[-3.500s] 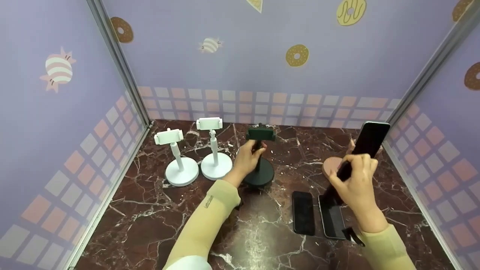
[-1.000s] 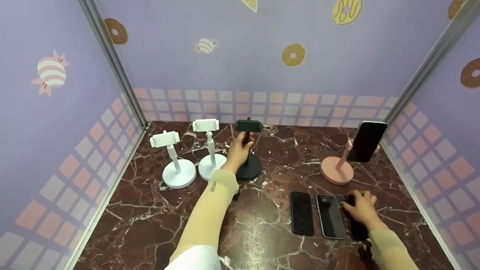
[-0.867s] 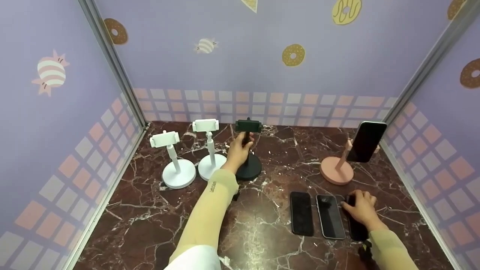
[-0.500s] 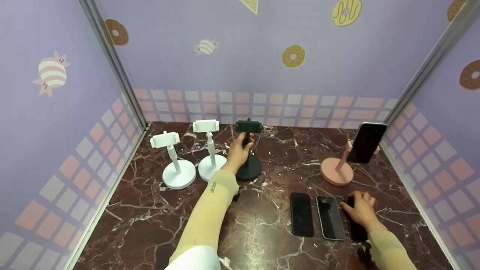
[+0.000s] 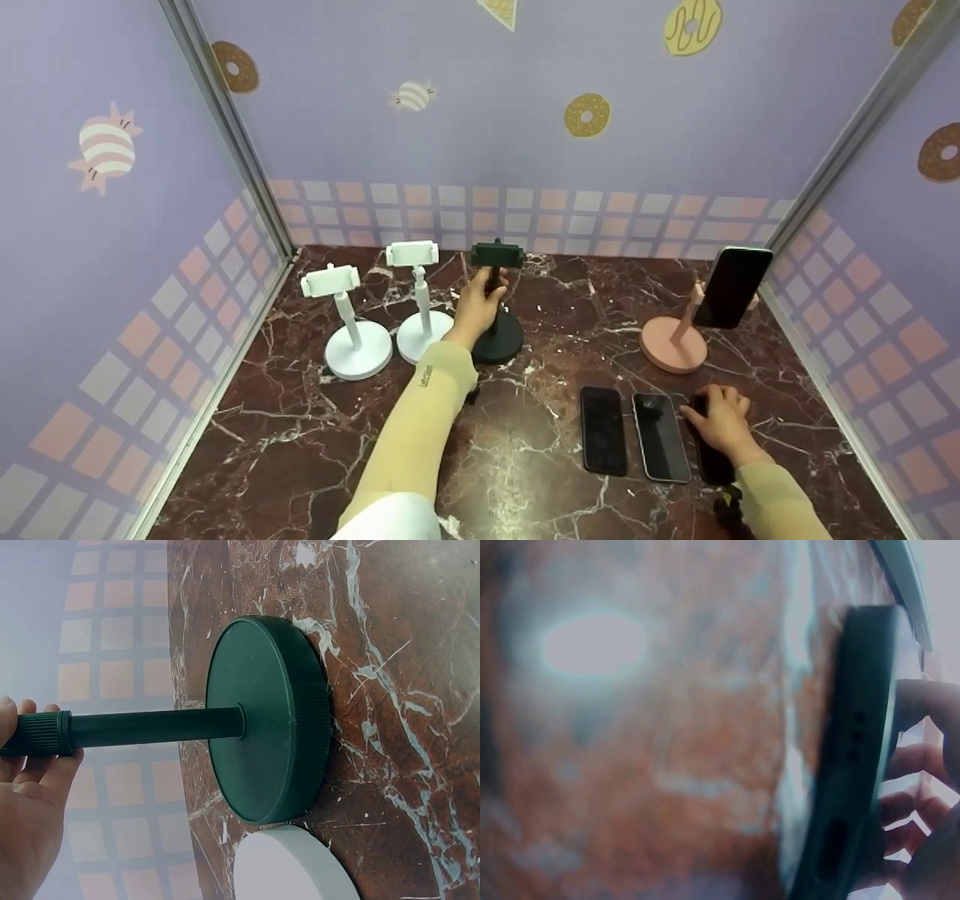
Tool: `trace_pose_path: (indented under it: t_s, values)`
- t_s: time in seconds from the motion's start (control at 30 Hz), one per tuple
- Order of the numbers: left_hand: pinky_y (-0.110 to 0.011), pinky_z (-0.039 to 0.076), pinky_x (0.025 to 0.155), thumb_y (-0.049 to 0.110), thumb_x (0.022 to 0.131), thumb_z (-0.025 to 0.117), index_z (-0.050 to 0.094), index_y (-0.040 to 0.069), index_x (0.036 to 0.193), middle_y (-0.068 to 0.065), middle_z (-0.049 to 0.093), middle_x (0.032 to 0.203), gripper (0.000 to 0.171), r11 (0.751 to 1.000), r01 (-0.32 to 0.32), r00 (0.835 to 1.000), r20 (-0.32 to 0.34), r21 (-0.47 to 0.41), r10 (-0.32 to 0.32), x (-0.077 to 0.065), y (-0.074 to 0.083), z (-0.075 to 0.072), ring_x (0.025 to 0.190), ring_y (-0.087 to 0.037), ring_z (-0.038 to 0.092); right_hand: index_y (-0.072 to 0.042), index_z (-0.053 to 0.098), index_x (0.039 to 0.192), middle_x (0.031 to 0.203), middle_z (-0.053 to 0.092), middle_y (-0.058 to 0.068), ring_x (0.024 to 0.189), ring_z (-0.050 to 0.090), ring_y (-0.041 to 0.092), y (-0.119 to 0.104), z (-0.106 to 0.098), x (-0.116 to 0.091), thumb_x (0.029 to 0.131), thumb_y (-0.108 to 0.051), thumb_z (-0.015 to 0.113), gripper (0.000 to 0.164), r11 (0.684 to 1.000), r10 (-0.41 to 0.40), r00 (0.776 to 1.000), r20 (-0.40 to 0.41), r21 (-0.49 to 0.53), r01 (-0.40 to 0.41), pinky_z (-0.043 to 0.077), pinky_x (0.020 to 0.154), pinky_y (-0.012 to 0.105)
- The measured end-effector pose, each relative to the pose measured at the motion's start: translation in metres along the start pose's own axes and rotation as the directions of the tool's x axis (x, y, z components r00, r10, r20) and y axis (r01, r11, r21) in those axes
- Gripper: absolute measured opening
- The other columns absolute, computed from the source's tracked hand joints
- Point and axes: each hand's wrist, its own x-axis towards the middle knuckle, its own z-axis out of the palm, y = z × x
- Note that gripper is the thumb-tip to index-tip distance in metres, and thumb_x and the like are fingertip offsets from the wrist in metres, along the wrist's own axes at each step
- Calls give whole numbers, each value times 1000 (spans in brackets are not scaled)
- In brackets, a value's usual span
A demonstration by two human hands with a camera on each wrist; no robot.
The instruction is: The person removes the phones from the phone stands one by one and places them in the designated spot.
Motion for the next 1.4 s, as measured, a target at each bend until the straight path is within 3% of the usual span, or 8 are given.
trace_pose_path:
  t_s: [0.23, 0.5, 0.77, 0.97, 1.07, 1.2, 1.4]
  values:
    - [-47, 53, 104, 11, 98, 66, 63, 6, 126, -13, 75, 116, 28, 1000, 2, 1000, 9, 8, -2, 0, 0, 0, 115, -31, 70, 7, 49, 128, 135, 32, 38, 126, 22, 60, 1, 0, 0, 99, -26, 67, 47, 1000, -5, 1000, -7, -1, 5, 34, 92, 79]
    - [-48, 52, 106, 8, 98, 67, 62, 3, 128, -15, 75, 117, 31, 1000, 4, 1000, 9, 3, -4, 0, -1, 1, 117, -33, 70, 8, 49, 129, 134, 31, 38, 126, 21, 62, 3, 1, 0, 99, -26, 67, 49, 1000, -7, 1000, -4, -11, 7, 34, 91, 80]
    - [-50, 48, 110, 9, 97, 68, 57, 3, 132, -14, 74, 125, 37, 994, 100, 995, 11, 40, -100, -5, -2, 3, 124, -36, 66, 7, 48, 128, 132, 33, 38, 125, 23, 60, 0, -2, 1, 99, -31, 67, 51, 1000, -10, 1000, 3, -18, 10, 35, 90, 80]
    - [-51, 52, 104, 9, 95, 72, 57, 1, 133, -23, 69, 126, 42, 988, 139, 990, -40, 66, -136, -14, -3, 7, 119, -39, 66, 6, 47, 127, 131, 37, 37, 122, 27, 57, -3, -7, 0, 100, -34, 66, 52, 1000, -12, 1000, 9, -26, 13, 37, 88, 76]
    - [-50, 52, 100, 10, 94, 73, 54, -1, 131, -24, 64, 124, 43, 980, 188, 979, -90, 65, -182, -21, -1, 9, 114, -38, 65, 6, 45, 130, 131, 39, 37, 121, 28, 56, -7, -12, 1, 101, -37, 64, 55, 1000, -8, 1000, 11, -26, 8, 36, 88, 74]
    - [-52, 51, 96, 14, 95, 74, 49, -1, 123, -22, 60, 118, 41, 956, 279, 953, -149, 88, -264, -32, 5, 13, 110, -39, 63, 8, 43, 134, 131, 42, 39, 121, 30, 55, -13, -24, 3, 102, -34, 63, 57, 1000, -25, 999, -23, -8, 25, 36, 92, 72]
    - [-51, 54, 85, 24, 96, 72, 48, 8, 113, -18, 67, 105, 33, 909, 385, 922, -114, 161, -371, -46, 23, 30, 101, -38, 68, 15, 44, 131, 126, 49, 43, 118, 41, 55, -23, -49, 13, 101, -9, 59, 42, 992, -74, 982, -171, 90, 91, 28, 102, 62]
